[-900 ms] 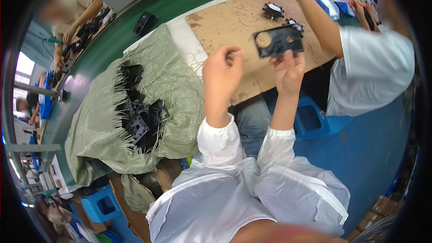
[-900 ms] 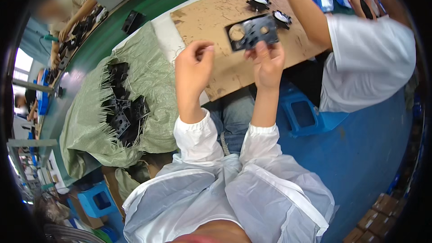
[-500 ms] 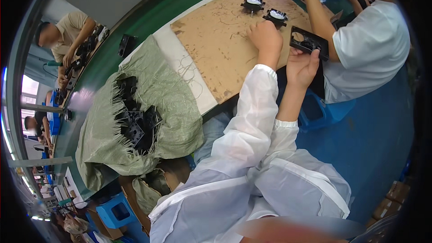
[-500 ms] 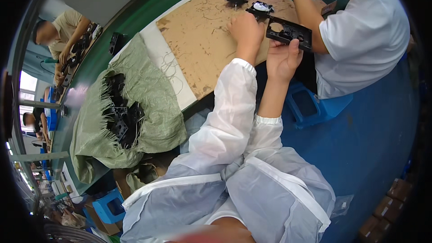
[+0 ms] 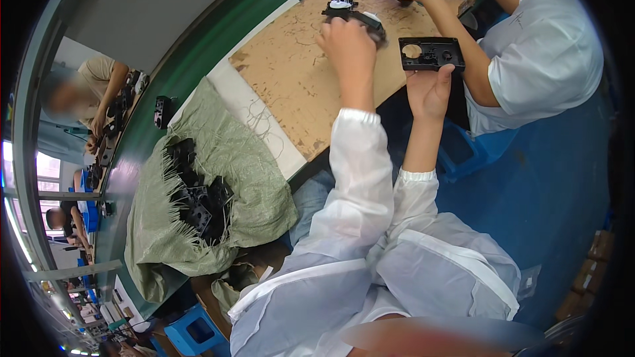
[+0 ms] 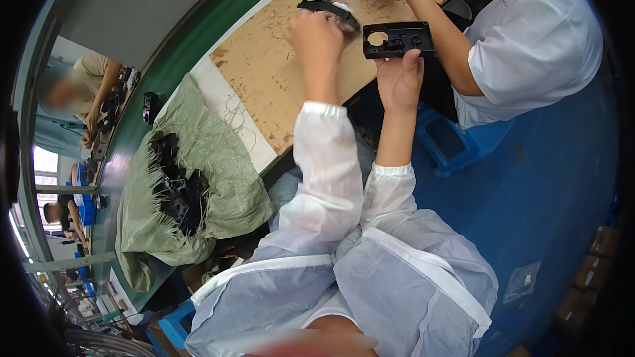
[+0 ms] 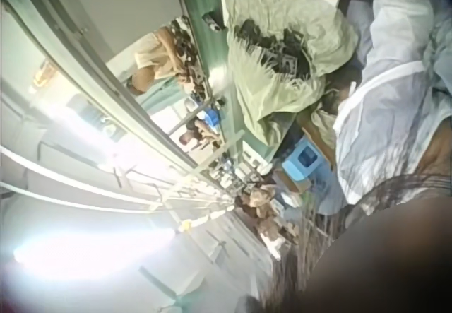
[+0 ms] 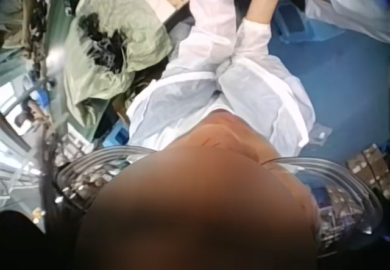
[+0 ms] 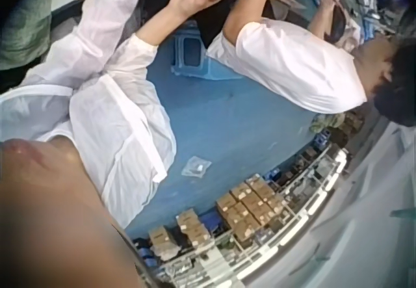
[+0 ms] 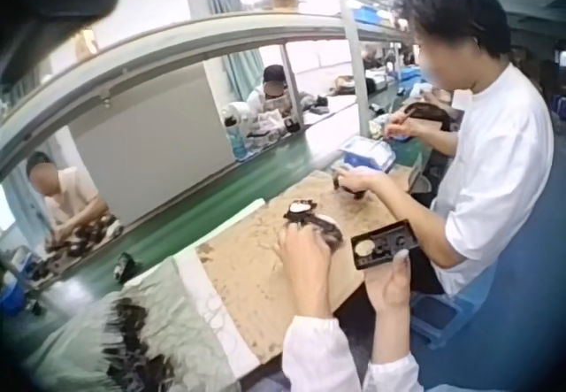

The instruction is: Assembling and inspecting black electronic components at a workstation.

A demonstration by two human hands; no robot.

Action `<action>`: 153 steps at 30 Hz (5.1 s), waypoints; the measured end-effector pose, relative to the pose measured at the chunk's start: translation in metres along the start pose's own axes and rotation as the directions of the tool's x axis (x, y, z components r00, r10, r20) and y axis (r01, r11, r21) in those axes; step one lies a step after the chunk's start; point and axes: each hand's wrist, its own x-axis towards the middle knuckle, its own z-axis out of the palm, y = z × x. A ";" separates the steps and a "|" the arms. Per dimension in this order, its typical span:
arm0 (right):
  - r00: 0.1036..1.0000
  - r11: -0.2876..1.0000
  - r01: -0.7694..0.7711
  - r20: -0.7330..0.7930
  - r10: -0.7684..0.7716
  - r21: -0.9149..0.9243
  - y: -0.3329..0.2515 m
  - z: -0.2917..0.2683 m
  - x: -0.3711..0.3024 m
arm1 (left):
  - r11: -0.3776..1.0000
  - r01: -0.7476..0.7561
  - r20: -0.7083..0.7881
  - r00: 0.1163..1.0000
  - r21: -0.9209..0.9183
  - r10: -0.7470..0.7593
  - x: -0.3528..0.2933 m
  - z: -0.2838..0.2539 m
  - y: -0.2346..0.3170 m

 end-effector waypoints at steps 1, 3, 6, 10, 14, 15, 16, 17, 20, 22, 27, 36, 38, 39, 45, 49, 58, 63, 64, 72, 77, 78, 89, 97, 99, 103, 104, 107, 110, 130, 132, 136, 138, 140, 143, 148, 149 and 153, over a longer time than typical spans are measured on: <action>1.000 1.000 0.000 0.000 0.000 -0.001 0.000 0.001 0.000 | 1.000 0.000 0.000 1.000 -0.001 0.000 -0.004 -0.021 -0.004; 0.997 0.996 -0.055 -0.050 0.051 -0.067 0.003 0.005 -0.002 | 0.991 -0.131 -0.229 0.966 -0.032 0.120 -0.016 -0.057 -0.018; 0.964 0.959 -0.267 -0.025 0.266 -0.093 0.005 0.031 -0.007 | 0.853 -0.016 -0.253 0.958 -0.522 -0.137 -0.035 -0.090 -0.039; 0.810 0.755 -0.547 -0.003 0.586 -0.363 0.032 0.059 -0.021 | -0.051 0.144 0.150 0.847 -0.988 -0.510 -0.056 -0.107 -0.069; 0.729 0.650 -0.604 0.010 0.684 -0.462 0.047 0.104 -0.040 | -0.065 0.144 0.155 0.810 -0.987 -0.566 -0.066 -0.117 -0.087; 0.721 0.642 -0.613 0.007 0.693 -0.461 0.050 0.108 -0.042 | -0.061 0.148 0.156 0.803 -0.987 -0.575 -0.067 -0.118 -0.090; 0.717 0.650 -0.561 0.091 0.691 -0.513 0.054 0.111 -0.043 | -0.078 0.156 0.171 0.783 -0.985 -0.598 -0.067 -0.118 -0.092; 0.705 0.659 -0.503 0.176 0.687 -0.559 0.057 0.114 -0.045 | -0.096 0.161 0.186 0.762 -0.982 -0.620 -0.068 -0.119 -0.095; 0.748 0.678 -0.466 0.155 0.645 -0.569 0.064 0.126 -0.053 | -0.063 0.263 0.249 0.772 -0.963 -0.584 -0.072 -0.129 -0.096; 0.734 0.663 -0.477 0.154 0.662 -0.577 0.065 0.131 -0.056 | -0.038 0.256 0.227 0.768 -0.966 -0.599 -0.073 -0.126 -0.102; 0.741 0.666 -0.491 0.132 0.658 -0.561 0.070 0.136 -0.061 | 0.011 0.219 0.169 0.786 -0.976 -0.595 -0.074 -0.122 -0.108; 0.745 0.654 -0.489 0.113 0.657 -0.578 0.071 0.134 -0.060 | 0.054 0.239 0.162 0.790 -0.970 -0.592 -0.072 -0.118 -0.109; 0.751 0.655 -0.482 0.110 0.651 -0.582 0.073 0.134 -0.060 | 0.060 0.241 0.165 0.804 -0.969 -0.571 -0.072 -0.117 -0.110; 0.758 0.656 -0.476 0.106 0.644 -0.585 0.073 0.133 -0.060 | 0.059 0.242 0.166 0.804 -0.968 -0.572 -0.072 -0.116 -0.110; 0.762 0.659 -0.408 0.162 0.627 -0.631 0.073 0.131 -0.060 | 0.114 0.272 0.165 0.813 -0.956 -0.558 -0.074 -0.113 -0.111; 0.743 0.649 -0.430 0.162 0.649 -0.628 0.074 0.128 -0.061 | 0.095 0.288 0.193 0.818 -0.953 -0.542 -0.074 -0.115 -0.109; 0.735 0.638 -0.451 0.146 0.662 -0.623 0.072 0.132 -0.061 | 0.140 0.330 0.206 0.814 -0.933 -0.544 -0.074 -0.116 -0.110; 0.668 0.554 -0.509 0.104 0.737 -0.659 0.066 0.132 -0.058 | 0.220 0.334 0.166 0.819 -0.917 -0.550 -0.074 -0.125 -0.106; 0.667 0.553 -0.508 0.106 0.738 -0.660 0.067 0.134 -0.059 | 0.242 0.350 0.170 0.818 -0.905 -0.549 -0.075 -0.124 -0.108; 0.710 0.619 -0.526 0.099 0.697 -0.582 0.083 0.128 -0.066 | 0.267 0.379 0.166 0.797 -0.886 -0.581 -0.075 -0.124 -0.110; 0.681 0.588 -0.537 0.101 0.726 -0.604 0.080 0.129 -0.064 | 0.316 0.344 0.135 0.836 -0.884 -0.532 -0.078 -0.124 -0.115; 0.683 0.592 -0.531 0.106 0.722 -0.606 0.079 0.131 -0.064 | 0.317 0.344 0.133 0.835 -0.884 -0.534 -0.077 -0.124 -0.114; 0.661 0.599 -0.496 0.174 0.730 -0.629 0.087 0.115 -0.064 | 0.341 0.355 0.128 0.832 -0.870 -0.540 -0.078 -0.110 -0.112; 0.720 0.668 -0.487 0.175 0.672 -0.562 0.079 0.124 -0.059 | 0.210 0.406 0.328 0.887 -0.889 -0.325 -0.080 -0.136 -0.124; 0.737 0.690 -0.467 0.187 0.649 -0.553 0.077 0.119 -0.054 | 0.258 0.421 0.348 0.894 -0.870 -0.282 -0.083 -0.142 -0.126; 0.797 0.660 -0.112 0.330 0.506 -0.743 0.075 0.115 -0.052 | 0.228 0.375 0.324 0.917 -0.898 -0.233 -0.084 -0.149 -0.129; 0.809 0.615 0.023 0.376 0.451 -0.788 0.074 0.116 -0.051 | 0.297 0.352 0.299 0.931 -0.888 -0.208 -0.084 -0.151 -0.129; 0.809 0.490 0.171 0.406 0.425 -0.855 0.071 0.130 -0.049 | 0.355 0.242 0.179 0.963 -0.903 -0.201 -0.086 -0.148 -0.124; 0.784 0.400 0.280 0.448 0.430 -0.873 0.071 0.146 -0.046 | 0.280 0.239 0.171 0.953 -0.930 -0.249 -0.085 -0.148 -0.129; 0.198 0.001 0.960 0.684 0.703 -0.279 0.348 0.228 0.143 | 0.690 0.308 -0.162 0.835 -0.655 -0.526 -0.086 -0.134 -0.143; 0.223 -0.026 0.928 0.501 0.836 -0.371 0.371 0.224 0.144 | 0.687 0.307 -0.183 0.820 -0.658 -0.542 -0.086 -0.137 -0.146; 0.273 -0.190 0.962 0.635 0.723 -0.197 0.401 0.187 0.160 | 0.664 0.240 -0.192 0.840 -0.708 -0.508 -0.078 -0.133 -0.136; 0.057 -0.079 0.996 0.963 0.262 -0.037 0.394 0.208 0.099 | 0.691 0.236 -0.251 0.813 -0.683 -0.525 -0.081 -0.136 -0.142; 0.014 0.583 0.647 0.772 0.635 -0.491 0.358 0.242 0.039 | 0.799 0.106 -0.486 0.744 -0.591 -0.458 -0.086 -0.141 -0.148; -0.261 0.598 0.420 0.540 0.800 -0.683 0.272 0.274 -0.046 | 0.901 -0.048 -0.686 0.666 -0.432 -0.293 -0.087 -0.152 -0.134; -0.340 0.611 0.352 0.511 0.789 -0.709 0.230 0.272 -0.111 | 0.846 -0.212 -0.717 0.650 -0.489 -0.251 -0.090 -0.166 -0.099; -0.323 0.560 0.380 0.461 0.826 -0.737 0.228 0.276 -0.118 | 0.843 -0.223 -0.721 0.648 -0.490 -0.247 -0.092 -0.168 -0.097; -0.184 0.595 0.365 0.571 0.800 -0.716 0.236 0.269 -0.115 | 0.830 -0.248 -0.719 0.654 -0.499 -0.237 -0.092 -0.175 -0.091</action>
